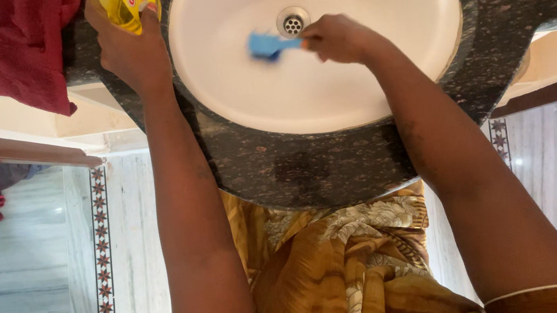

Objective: The person scrubs the inside of a white bathroom sink using a blue scrub brush held in the right hand. A bottle of yellow dish soap is held in the left hand and placed on the countertop. The person scrubs the sink basin in circular motions around the drain.

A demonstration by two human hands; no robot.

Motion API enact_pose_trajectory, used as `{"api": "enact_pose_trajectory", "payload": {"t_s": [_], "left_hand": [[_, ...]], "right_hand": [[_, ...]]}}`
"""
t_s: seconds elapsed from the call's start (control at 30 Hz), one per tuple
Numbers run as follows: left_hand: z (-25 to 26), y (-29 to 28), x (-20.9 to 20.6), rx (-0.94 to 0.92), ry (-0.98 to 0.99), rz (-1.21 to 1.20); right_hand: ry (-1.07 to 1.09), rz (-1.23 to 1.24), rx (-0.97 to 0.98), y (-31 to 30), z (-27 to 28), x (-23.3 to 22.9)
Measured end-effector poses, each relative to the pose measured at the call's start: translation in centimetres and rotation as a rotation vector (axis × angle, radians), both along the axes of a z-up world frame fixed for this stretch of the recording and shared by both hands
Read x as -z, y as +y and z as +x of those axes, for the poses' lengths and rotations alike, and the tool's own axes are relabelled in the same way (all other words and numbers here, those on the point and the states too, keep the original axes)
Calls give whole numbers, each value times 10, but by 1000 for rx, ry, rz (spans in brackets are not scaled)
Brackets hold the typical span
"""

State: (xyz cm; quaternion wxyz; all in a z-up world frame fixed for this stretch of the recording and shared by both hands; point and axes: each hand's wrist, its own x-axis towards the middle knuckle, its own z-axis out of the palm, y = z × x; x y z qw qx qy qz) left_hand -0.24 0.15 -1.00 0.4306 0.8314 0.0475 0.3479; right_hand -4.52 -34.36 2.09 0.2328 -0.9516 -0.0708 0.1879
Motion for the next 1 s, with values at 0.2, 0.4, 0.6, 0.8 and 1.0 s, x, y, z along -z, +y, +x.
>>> {"api": "enact_pose_trajectory", "payload": {"t_s": [0.2, 0.4, 0.6, 0.8, 1.0], "left_hand": [[4, 0, 0, -45, -34, 61], [1, -7, -8, -62, -2, -4], [7, 0, 2, -65, 59, 60], [7, 1, 3, -62, 44, 58], [4, -1, 1, -31, -31, 45]], "right_hand": [[-491, -74, 417, -61, 20, 23], [-475, 31, 137, 35, 29, 35], [146, 462, -59, 51, -15, -13], [-237, -38, -11, 23, 17, 23], [-509, -395, 299, -47, 38, 24]]}}
